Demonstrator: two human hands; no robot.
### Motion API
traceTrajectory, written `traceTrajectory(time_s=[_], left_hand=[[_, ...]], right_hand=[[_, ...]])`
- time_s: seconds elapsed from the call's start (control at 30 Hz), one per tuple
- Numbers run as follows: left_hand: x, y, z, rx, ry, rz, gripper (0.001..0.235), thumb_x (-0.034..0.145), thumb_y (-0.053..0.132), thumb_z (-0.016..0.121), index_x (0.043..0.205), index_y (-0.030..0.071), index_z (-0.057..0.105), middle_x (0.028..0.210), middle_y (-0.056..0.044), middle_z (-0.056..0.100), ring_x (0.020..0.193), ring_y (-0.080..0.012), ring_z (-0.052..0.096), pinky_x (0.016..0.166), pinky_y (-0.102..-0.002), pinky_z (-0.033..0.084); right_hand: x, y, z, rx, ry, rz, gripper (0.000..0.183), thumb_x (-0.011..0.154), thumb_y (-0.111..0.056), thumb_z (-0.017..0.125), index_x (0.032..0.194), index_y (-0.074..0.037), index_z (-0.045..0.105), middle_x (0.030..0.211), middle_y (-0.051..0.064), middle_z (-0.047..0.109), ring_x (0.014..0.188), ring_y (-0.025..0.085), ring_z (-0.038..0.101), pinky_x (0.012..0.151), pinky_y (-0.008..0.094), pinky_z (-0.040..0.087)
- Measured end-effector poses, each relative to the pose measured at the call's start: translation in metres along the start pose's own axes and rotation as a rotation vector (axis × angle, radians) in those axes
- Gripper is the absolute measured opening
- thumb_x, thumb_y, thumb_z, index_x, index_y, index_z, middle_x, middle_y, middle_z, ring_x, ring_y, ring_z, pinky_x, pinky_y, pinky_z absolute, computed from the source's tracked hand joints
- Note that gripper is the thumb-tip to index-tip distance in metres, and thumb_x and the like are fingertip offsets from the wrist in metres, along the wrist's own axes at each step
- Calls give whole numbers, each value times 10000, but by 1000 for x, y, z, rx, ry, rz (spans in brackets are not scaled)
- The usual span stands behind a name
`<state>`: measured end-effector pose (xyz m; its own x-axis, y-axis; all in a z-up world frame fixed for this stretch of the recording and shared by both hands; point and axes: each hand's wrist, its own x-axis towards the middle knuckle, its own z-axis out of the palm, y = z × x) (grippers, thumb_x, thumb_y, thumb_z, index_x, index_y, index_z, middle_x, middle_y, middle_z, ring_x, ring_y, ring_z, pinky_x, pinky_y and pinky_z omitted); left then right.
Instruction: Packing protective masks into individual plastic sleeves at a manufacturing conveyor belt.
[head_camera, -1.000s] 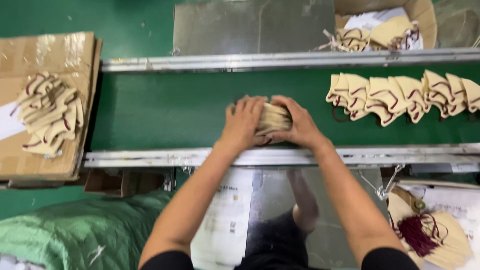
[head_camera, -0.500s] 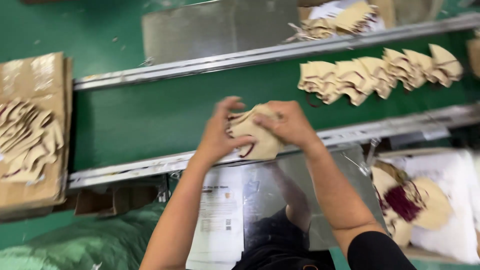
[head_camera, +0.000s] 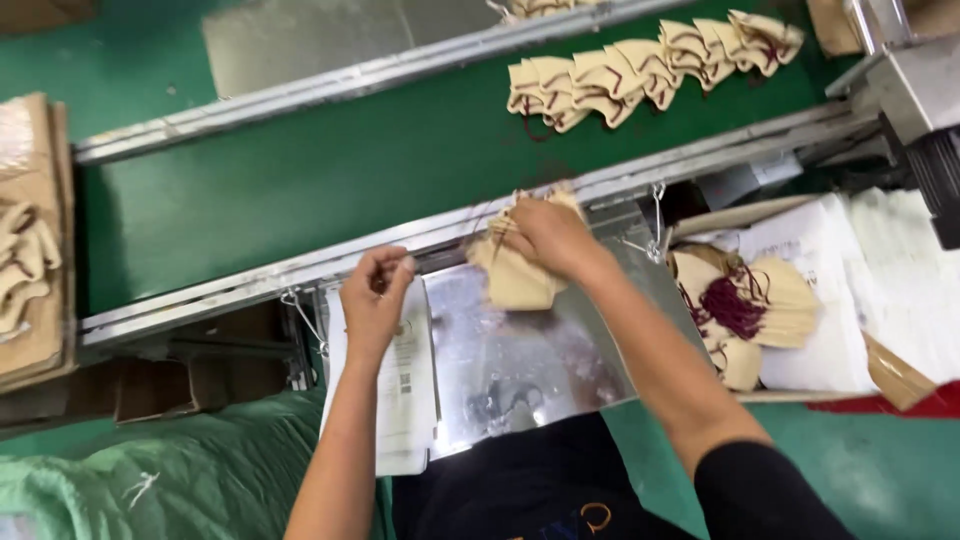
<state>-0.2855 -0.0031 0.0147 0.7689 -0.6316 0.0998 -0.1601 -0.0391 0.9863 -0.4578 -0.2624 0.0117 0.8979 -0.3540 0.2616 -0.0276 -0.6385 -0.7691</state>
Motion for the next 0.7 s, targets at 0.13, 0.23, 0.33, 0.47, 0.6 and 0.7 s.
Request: traceTrajectory(time_s=[0.13, 0.23, 0.33, 0.47, 0.6, 0.7], left_hand=[[-6, -23, 2, 122, 67, 89, 202, 992, 188, 761, 1105, 20, 744, 894, -41, 703, 806, -88, 606, 737, -237, 516], [-16, 18, 9, 53, -48, 217, 364, 951, 198, 754, 1270, 49, 661, 1203, -82, 715, 1128, -176, 664, 1005, -327, 522], [-30, 48, 18, 116, -441, 382, 911, 691, 222, 893, 1472, 49, 456, 1495, -169, 500, 1412, -330, 440, 1174, -472, 325], [-69, 3, 38, 414, -535, 460, 1096, 594, 301, 962, 1501, 61, 396, 1454, -241, 472, 1387, -431, 389, 1093, -551, 285], [-96, -53, 50, 697, -500, 352, 925, 667, 265, 885, 1464, 143, 433, 1385, -130, 577, 1337, -344, 515, 1107, -543, 356], [-113, -97, 59, 763, -501, 258, 819, 751, 215, 810, 1488, 169, 458, 1405, -92, 592, 1315, -325, 556, 1056, -501, 441]], right_hand=[[-16, -18, 1, -285, 17, 87, 313, 944, -280, 714, 1138, -35, 697, 1053, 140, 727, 994, 326, 678, 866, 427, 543], [-43, 17, 32, -462, -13, 254, 304, 992, -270, 664, 1205, -54, 644, 1086, 161, 716, 1050, 374, 661, 867, 452, 538], [-58, -68, 42, -635, -96, -12, 415, 887, -330, 742, 1145, -22, 638, 1061, 156, 682, 961, 354, 663, 729, 470, 529], [-93, -77, 56, -204, -49, 8, 293, 882, -327, 829, 1064, -131, 710, 982, 82, 678, 954, 275, 674, 842, 394, 558], [-130, -27, 101, 211, -60, 102, 660, 703, -281, 898, 1245, -66, 591, 1185, 104, 627, 1088, 229, 630, 943, 349, 522], [-149, -27, 110, 313, -109, 245, 809, 642, -233, 911, 1349, -66, 554, 1230, 80, 656, 1126, 186, 622, 975, 331, 505]])
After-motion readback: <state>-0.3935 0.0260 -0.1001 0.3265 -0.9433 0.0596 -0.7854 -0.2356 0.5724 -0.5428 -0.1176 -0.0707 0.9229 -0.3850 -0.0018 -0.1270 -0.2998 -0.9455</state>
